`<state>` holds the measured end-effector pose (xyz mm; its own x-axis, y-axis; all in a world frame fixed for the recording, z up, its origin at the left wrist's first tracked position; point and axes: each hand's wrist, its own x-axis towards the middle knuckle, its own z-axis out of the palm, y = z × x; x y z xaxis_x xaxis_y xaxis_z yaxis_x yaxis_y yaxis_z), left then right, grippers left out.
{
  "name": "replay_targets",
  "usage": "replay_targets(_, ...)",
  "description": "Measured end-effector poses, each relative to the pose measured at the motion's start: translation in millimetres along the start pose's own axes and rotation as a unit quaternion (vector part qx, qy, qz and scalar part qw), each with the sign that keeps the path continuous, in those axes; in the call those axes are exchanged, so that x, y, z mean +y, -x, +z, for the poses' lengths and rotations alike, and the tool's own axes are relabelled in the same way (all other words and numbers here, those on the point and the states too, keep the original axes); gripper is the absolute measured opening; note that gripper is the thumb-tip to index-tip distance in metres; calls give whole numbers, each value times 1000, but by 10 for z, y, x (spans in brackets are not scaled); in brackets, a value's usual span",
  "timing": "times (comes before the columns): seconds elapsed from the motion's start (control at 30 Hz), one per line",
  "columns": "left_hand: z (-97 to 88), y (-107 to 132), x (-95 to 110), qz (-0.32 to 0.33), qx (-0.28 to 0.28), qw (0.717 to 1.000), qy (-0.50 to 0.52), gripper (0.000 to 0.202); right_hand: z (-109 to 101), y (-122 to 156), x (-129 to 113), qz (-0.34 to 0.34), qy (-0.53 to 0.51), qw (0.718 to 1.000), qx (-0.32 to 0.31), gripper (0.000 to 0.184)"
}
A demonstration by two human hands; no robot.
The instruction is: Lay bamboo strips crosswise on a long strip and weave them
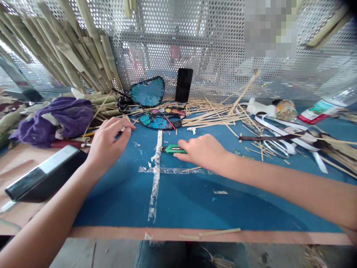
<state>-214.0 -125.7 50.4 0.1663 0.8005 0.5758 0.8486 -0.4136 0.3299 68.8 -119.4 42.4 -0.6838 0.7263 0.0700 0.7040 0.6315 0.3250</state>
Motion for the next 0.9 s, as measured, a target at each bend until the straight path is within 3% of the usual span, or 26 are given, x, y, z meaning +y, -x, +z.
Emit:
replay_targets(0.17, 4, -16, -62, -1, -2, 1000, -8, 23, 108, -233, -162, -15, -37, 999, 13, 41)
replay_targets(0.3, -54, 21, -141, -20, 8, 1000, -17, 24, 44, -428, -149, -6, -64, 998, 13, 50)
replay_targets(0.43, -90, 52, -142, 0, 35, 999, -15, 22, -20, -248, 107, 58, -66, 995, -36, 64)
replay_targets(0.6, -77, 52, -130, 11, 27, 1000, -5, 21, 33, 25, 295, 102, -43, 991, -80, 62)
replay_targets(0.77, -71, 57, -140, 7, 42, 999, 1, 20, 49, -52, 214, 78, -36, 994, -72, 56)
replay_targets(0.9, -62, 56, -121, 10, 28, 1000, 1, 20, -65, -92, 65, 46, 3, 999, -19, 49)
